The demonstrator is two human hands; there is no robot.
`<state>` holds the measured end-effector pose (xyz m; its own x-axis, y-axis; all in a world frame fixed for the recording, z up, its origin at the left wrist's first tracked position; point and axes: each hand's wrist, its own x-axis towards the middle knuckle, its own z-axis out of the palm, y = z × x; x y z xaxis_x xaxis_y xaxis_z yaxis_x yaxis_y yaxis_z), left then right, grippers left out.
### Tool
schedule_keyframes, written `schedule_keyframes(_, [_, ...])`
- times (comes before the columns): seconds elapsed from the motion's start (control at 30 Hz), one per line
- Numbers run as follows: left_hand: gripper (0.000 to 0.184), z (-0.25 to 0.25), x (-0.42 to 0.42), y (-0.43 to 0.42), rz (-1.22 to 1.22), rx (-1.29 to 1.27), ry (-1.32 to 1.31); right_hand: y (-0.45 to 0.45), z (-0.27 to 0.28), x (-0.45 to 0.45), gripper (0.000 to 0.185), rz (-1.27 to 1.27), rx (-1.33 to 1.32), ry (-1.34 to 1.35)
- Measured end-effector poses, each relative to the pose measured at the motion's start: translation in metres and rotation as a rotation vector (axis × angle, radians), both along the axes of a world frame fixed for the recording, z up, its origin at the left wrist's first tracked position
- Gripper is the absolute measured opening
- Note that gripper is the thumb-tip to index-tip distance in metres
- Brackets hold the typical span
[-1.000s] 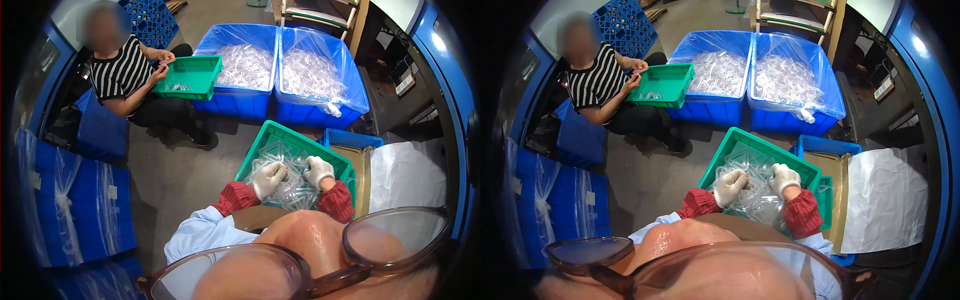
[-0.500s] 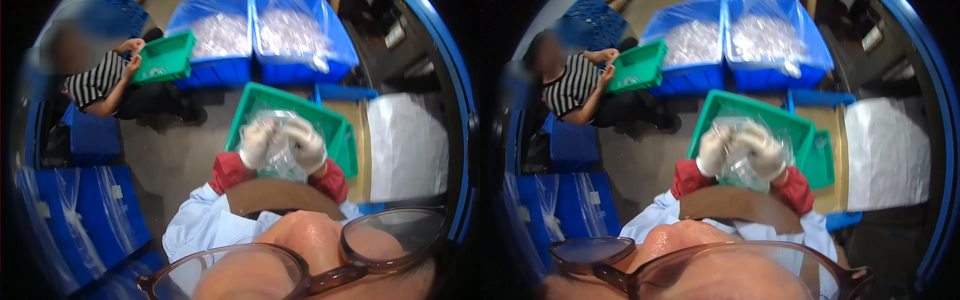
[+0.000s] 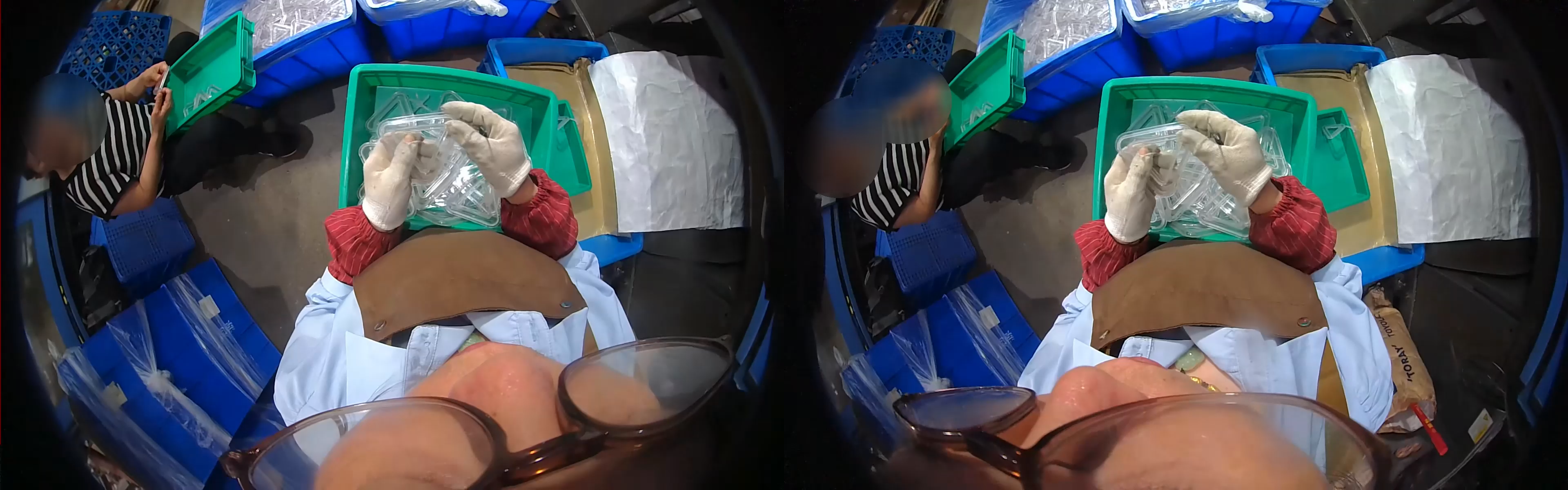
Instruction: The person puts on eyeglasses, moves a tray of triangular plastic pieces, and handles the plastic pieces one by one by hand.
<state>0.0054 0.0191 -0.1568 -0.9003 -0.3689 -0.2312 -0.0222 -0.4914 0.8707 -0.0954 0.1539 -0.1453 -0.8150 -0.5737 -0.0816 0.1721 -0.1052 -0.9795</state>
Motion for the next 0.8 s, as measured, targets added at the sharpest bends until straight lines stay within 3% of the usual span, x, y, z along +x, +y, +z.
schedule_keyframes(0.4, [0.024,0.001,-0.005,-0.007,0.127,0.006,-0.02,0.0,-0.003,0.002,0.021,0.032,0.054,-0.059])
schedule_keyframes(0.53, [0.023,-0.012,-0.002,-0.016,0.215,0.054,0.048,0.001,-0.012,-0.001,0.014,0.281,0.218,0.143])
schedule_keyframes(0.57, [0.021,-0.01,-0.006,-0.023,0.213,0.045,0.083,0.0,-0.014,-0.003,0.014,0.308,0.103,0.049])
schedule_keyframes(0.63, [0.014,0.005,-0.005,-0.031,-0.016,-0.16,-0.085,-0.003,-0.003,-0.005,0.02,0.242,0.206,0.054])
schedule_keyframes(0.7, [0.016,0.026,-0.006,-0.025,-0.236,-0.158,-0.175,-0.005,0.008,-0.006,0.022,0.223,0.057,-0.022])
schedule_keyframes(0.77, [0.02,0.021,-0.008,-0.02,-0.277,-0.165,-0.147,-0.003,0.011,-0.01,0.022,0.325,0.08,0.159])
schedule_keyframes(0.8, [0.022,0.023,-0.007,-0.018,-0.259,-0.105,-0.13,0.0,0.017,-0.01,0.021,0.33,0.099,0.051])
